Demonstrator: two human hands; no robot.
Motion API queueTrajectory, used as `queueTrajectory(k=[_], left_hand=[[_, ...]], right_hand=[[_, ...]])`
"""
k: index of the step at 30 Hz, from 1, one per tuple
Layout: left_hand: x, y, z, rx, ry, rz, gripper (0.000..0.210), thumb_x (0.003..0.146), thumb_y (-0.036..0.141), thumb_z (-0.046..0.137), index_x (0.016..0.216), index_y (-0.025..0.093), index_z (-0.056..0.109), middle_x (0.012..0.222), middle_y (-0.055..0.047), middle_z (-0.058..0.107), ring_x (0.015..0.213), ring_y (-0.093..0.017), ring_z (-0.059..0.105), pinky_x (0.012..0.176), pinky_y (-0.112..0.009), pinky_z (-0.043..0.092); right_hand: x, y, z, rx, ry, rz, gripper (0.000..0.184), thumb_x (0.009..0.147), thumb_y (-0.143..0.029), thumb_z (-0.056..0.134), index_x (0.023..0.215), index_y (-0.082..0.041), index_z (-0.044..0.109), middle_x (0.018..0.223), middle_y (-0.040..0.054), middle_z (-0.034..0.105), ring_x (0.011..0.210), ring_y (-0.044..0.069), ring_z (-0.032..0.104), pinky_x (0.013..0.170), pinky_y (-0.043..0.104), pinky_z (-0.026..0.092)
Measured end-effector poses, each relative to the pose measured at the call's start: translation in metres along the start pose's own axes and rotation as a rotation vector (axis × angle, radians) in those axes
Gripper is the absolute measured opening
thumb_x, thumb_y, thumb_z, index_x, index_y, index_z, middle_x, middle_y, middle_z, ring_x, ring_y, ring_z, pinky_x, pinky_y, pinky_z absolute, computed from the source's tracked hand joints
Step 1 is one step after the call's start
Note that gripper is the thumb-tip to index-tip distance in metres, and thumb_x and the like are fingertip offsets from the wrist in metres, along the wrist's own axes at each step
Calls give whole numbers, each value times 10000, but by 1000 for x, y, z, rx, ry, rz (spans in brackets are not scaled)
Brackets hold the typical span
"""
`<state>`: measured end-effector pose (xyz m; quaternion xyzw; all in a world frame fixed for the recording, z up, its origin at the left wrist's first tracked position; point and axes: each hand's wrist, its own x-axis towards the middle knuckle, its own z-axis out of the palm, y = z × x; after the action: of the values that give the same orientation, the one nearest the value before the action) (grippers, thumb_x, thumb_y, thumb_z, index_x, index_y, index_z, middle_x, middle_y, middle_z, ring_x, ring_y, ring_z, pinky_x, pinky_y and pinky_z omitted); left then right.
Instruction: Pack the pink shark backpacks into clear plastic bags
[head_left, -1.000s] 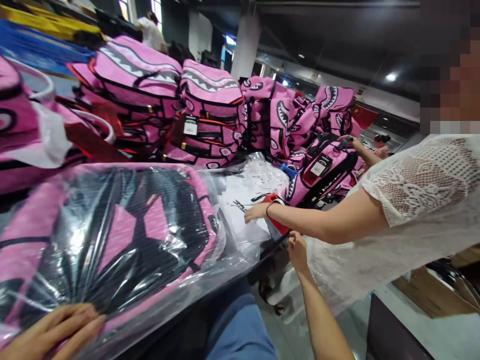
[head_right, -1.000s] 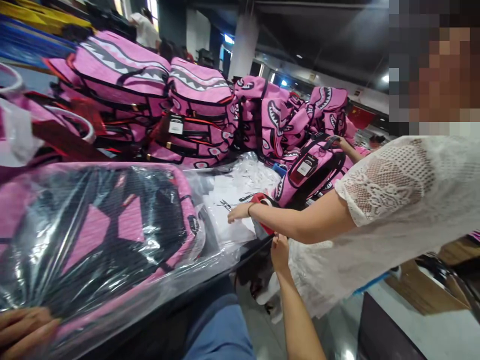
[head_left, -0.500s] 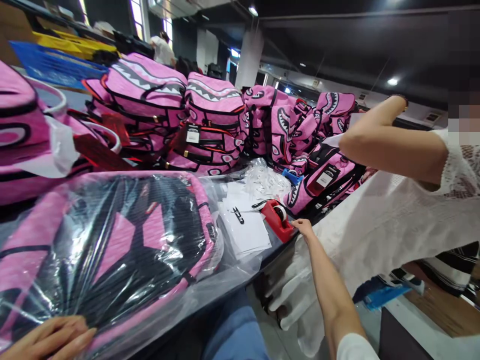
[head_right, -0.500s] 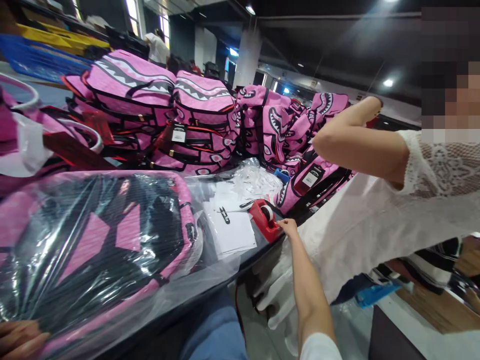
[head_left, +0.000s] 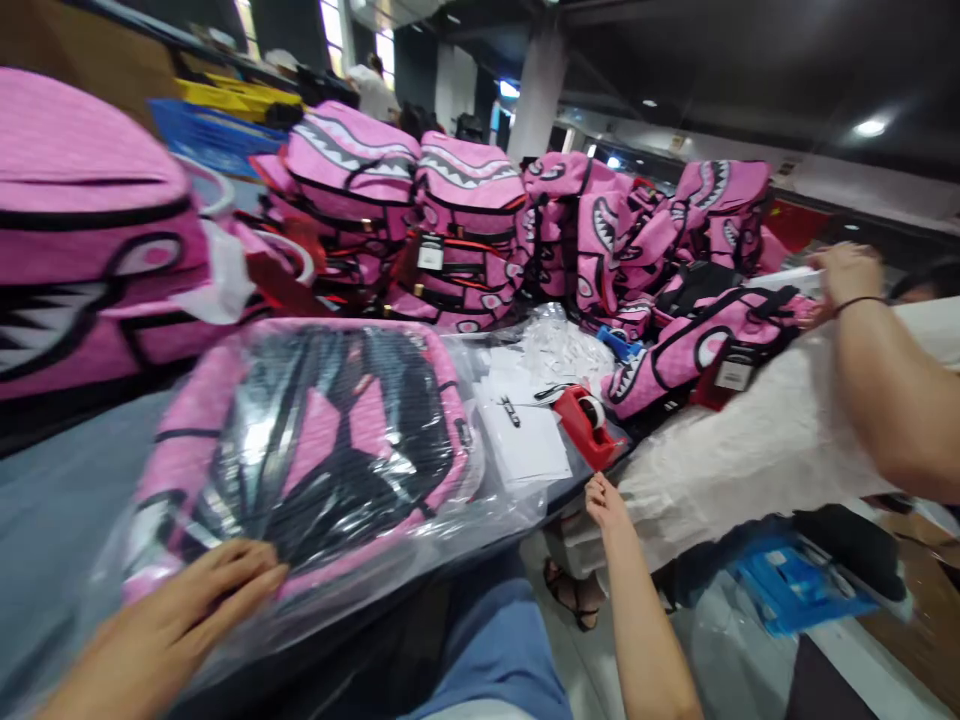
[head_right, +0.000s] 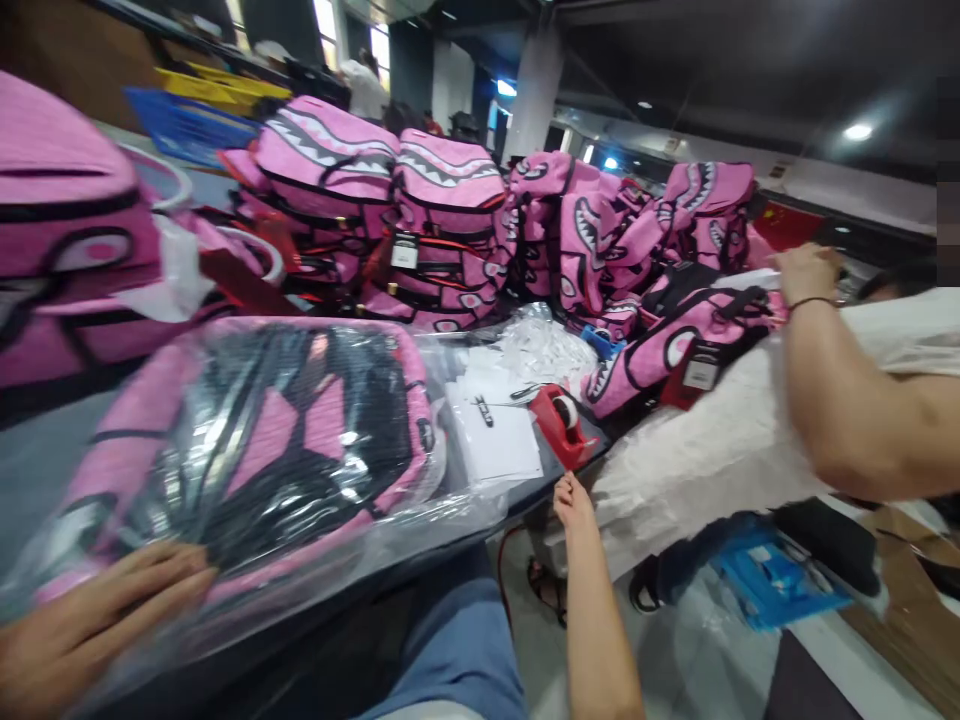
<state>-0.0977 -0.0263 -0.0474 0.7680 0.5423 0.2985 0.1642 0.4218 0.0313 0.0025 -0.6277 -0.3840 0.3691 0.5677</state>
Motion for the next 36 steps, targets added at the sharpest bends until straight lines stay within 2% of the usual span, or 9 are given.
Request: queueTrajectory(k=[6,10,12,15,18,22,24,29,36], left_hand=[[27,79,-27,-165,-57,-208,463,906,590,407,708,234,627,815,-14,642,760,-193,630,726,-302,496],[28,83,-27,-189,-56,-228,406,904,521,399,674,227,558,816,-12,597,757,-185,604,732,-308,463],[27,82,-25,-192,-41,-226,391,904,507,412,670,228,552,817,-10,591,757,-183,594,726,-306,448],[27,80,-23,-204,-32,-219,393,909,504,422,670,226,563,818,-9,590,753,-183,593,724,-308,441],[28,78,-22,-222,-41,-206,406,918,510,417,671,224,565,825,-11,591,759,-184,602,738,-314,449],[25,74,-20,-243,-42,-212,410,918,526,402,687,227,562,826,-8,579,762,-186,600,743,-318,453],[25,72,-19,-250,-43,-213,415,926,531,401,689,229,561,820,-3,574,758,-184,596,738,-314,452],[26,75,-20,-255,-39,-187,397,942,505,410,704,230,568,828,-4,576,774,-180,592,752,-309,465],[-4,58,-41,-31,25,21,257,934,467,594,813,241,601,1085,-54,710,1059,-230,620,1124,-471,363]], right_hand=[[-63,-64,64,222,-646,-140,579,839,-737,616,680,-268,316,534,-121,212,414,71,110,350,183,165],[-86,-129,125,-323,-1335,-524,404,959,-545,588,721,-222,541,613,-42,497,526,103,418,526,230,332],[-92,-145,162,-669,-1487,-803,277,1006,-395,564,806,-213,627,715,-21,605,620,108,498,589,235,314],[-93,-144,210,-1136,-1398,-1052,155,972,-306,650,843,-221,666,737,-15,665,653,127,566,580,252,250],[-84,-134,238,-1407,-1248,-1005,208,874,-415,780,835,-235,682,722,-4,685,696,172,631,591,258,256],[-71,-131,231,-1407,-855,-864,533,657,-550,917,984,-221,655,728,20,680,692,221,641,595,268,272],[-72,-126,215,-1308,-665,-874,452,746,-502,877,988,-214,627,703,11,654,660,196,612,590,270,262],[-91,-97,200,-1140,-965,-1122,346,827,-486,820,873,-220,603,865,13,646,829,173,582,605,274,247],[-82,-91,221,-1212,-1143,-910,539,646,-556,925,853,-205,571,864,-18,586,824,163,541,591,266,173]])
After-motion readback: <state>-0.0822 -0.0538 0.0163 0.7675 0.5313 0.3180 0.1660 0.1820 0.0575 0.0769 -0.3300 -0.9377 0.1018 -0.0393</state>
